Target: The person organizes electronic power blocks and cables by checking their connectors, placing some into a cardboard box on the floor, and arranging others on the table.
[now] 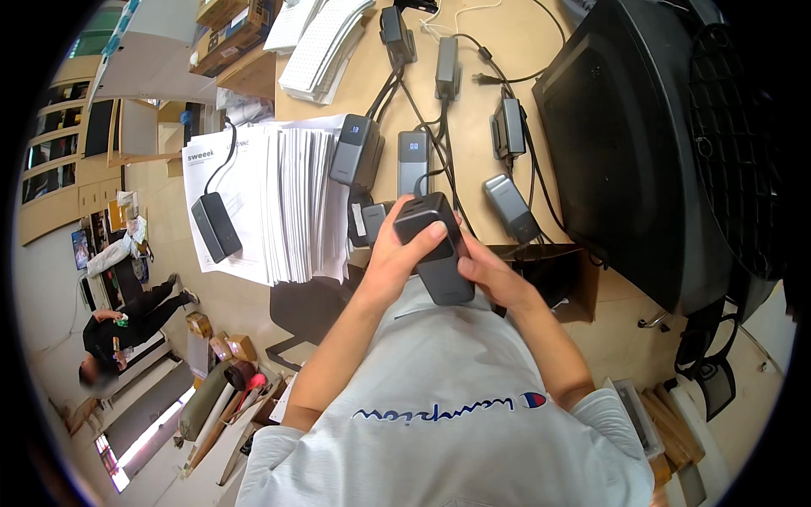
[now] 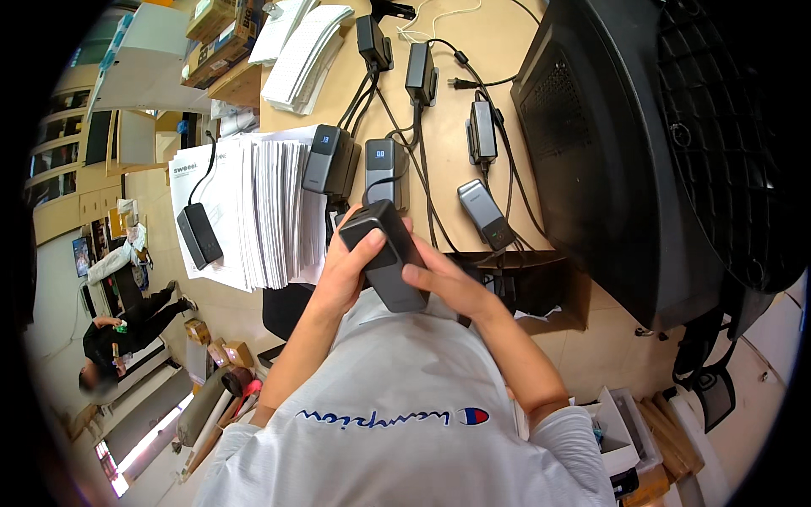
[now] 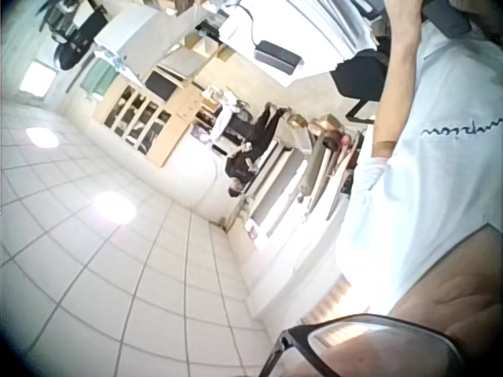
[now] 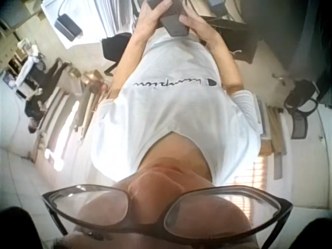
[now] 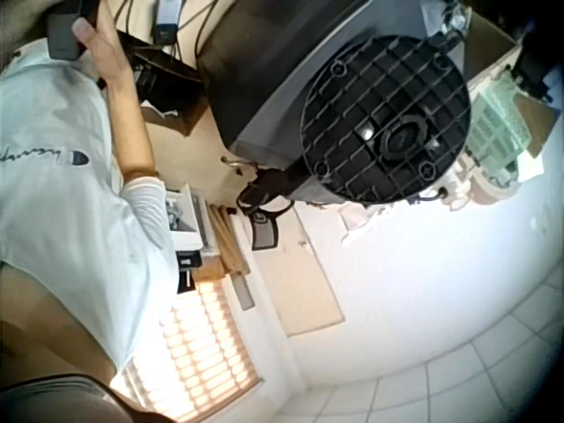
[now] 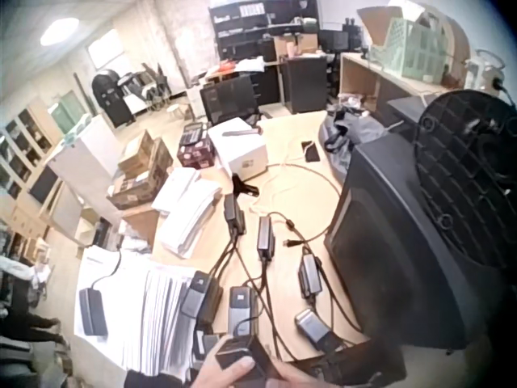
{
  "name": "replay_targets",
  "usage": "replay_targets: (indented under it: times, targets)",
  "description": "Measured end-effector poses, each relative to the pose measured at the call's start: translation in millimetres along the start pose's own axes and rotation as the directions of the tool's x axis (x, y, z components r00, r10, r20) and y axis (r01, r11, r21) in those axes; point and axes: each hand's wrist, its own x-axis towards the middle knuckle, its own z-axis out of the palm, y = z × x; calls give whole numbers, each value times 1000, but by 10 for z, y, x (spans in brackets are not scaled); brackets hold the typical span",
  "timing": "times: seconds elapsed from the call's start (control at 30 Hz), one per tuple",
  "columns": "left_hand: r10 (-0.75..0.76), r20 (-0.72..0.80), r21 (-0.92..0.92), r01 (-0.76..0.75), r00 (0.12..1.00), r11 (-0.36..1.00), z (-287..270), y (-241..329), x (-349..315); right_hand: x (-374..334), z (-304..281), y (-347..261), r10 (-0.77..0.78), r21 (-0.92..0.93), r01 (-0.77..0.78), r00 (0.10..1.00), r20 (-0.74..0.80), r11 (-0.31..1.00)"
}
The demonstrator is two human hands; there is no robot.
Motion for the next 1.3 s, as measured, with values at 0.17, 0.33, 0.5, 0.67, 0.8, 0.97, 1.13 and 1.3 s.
replay_targets:
  times: [0.17,0.33,0.5,0.67,0.8,0.97,1.13,1.3]
  targets:
    - [81,40,327,-90,996,941,155,-53,213,144,-19,-216,-221,-511,116,964,-149,852]
    - [260,-465,451,-26,846,892,-285,-329,623,300,-488,18,-221,-196,137,825,-520,971]
    - [-206,-429,-82,189,880,979,-904,-587,978,767,-836,102,7,-55,-37,883,-470,998]
    - [-437,-270,-230,383,858,895,-1228,-824,1492,1275,-934,326,172,35,-173,899,-402,984]
    - [-501,-165,-298,441,850,846,-1174,-791,1519,1312,-1002,413,169,38,-168,896,-411,985]
    - [-486,-206,-312,414,849,855,-1186,-718,1396,1387,-905,441,207,81,-191,914,-349,978]
    - [-512,-252,-286,442,821,850,-1271,-507,1443,1513,-769,466,248,91,-231,899,-360,969]
    - [-472,-188,-192,439,861,878,-1290,-429,1305,1547,-783,499,136,35,-133,912,-387,991]
